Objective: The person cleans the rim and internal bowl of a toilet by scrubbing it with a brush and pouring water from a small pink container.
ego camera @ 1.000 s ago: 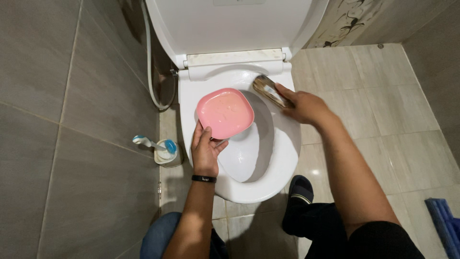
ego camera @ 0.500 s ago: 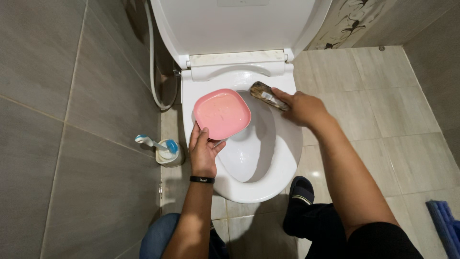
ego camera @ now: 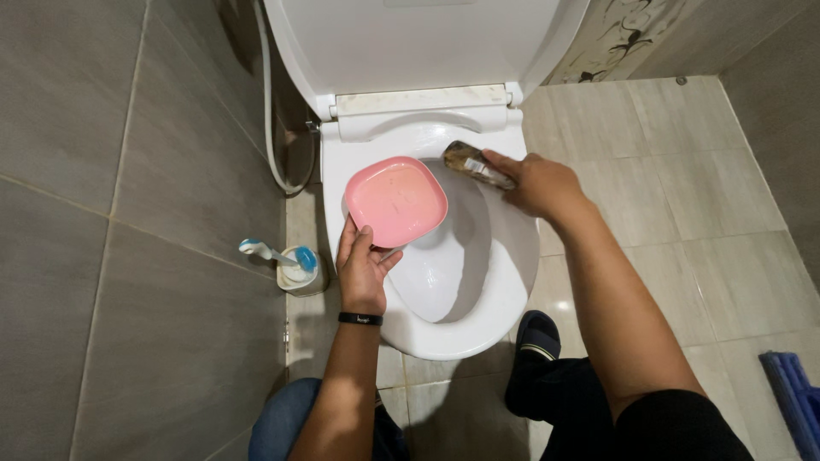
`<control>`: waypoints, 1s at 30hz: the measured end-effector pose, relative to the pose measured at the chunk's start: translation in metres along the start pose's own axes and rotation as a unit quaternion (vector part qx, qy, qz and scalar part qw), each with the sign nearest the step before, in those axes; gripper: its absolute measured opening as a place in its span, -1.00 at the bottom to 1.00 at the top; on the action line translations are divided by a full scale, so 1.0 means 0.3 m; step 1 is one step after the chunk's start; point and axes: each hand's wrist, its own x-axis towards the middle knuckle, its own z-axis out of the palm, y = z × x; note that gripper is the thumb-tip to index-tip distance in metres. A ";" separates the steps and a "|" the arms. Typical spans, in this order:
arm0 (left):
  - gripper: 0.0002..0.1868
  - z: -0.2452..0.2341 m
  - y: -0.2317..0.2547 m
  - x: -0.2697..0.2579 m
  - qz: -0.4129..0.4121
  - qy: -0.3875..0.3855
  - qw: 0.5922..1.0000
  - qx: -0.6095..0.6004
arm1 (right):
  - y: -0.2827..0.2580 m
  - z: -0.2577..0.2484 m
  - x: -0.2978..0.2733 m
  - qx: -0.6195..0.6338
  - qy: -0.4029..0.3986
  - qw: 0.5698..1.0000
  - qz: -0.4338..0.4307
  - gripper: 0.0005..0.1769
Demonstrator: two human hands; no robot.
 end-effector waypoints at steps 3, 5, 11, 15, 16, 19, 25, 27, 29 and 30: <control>-0.39 -0.005 0.003 -0.006 0.004 -0.004 1.000 0.003 | 0.005 -0.008 0.010 0.023 -0.005 0.999 0.035 -0.07; -0.39 -0.008 0.006 -0.009 0.006 0.002 1.000 -0.003 | -0.018 0.010 0.025 0.037 0.016 0.998 0.040 -0.06; -0.38 -0.028 0.016 -0.011 0.003 0.008 1.000 -0.003 | -0.065 0.073 0.072 0.091 0.048 0.995 0.004 -0.02; -0.39 -0.042 0.008 -0.005 0.015 0.007 1.000 -0.018 | 0.010 0.065 0.097 0.102 0.013 0.994 -0.030 -0.01; -0.40 -0.045 0.011 -0.005 0.016 0.006 1.000 -0.015 | 0.038 0.053 0.098 0.106 0.015 0.994 -0.038 0.00; -0.40 -0.049 0.020 -0.008 0.018 0.007 1.000 -0.014 | 0.042 0.042 0.099 0.099 0.018 0.995 -0.016 0.02; -0.43 -0.067 0.010 0.008 0.025 0.012 0.999 -0.036 | -0.111 0.062 0.091 0.093 0.039 0.995 0.000 -0.01; -0.43 -0.077 0.010 0.009 0.033 0.013 0.999 -0.029 | -0.140 0.075 0.082 0.104 0.052 0.993 -0.015 -0.03; -0.44 -0.087 0.019 0.008 0.036 0.018 0.999 -0.037 | -0.158 0.084 0.082 0.112 0.056 0.992 -0.035 -0.05; -0.45 -0.090 0.025 0.009 0.038 0.020 0.998 -0.041 | -0.153 0.081 0.088 0.105 0.045 0.993 -0.041 -0.04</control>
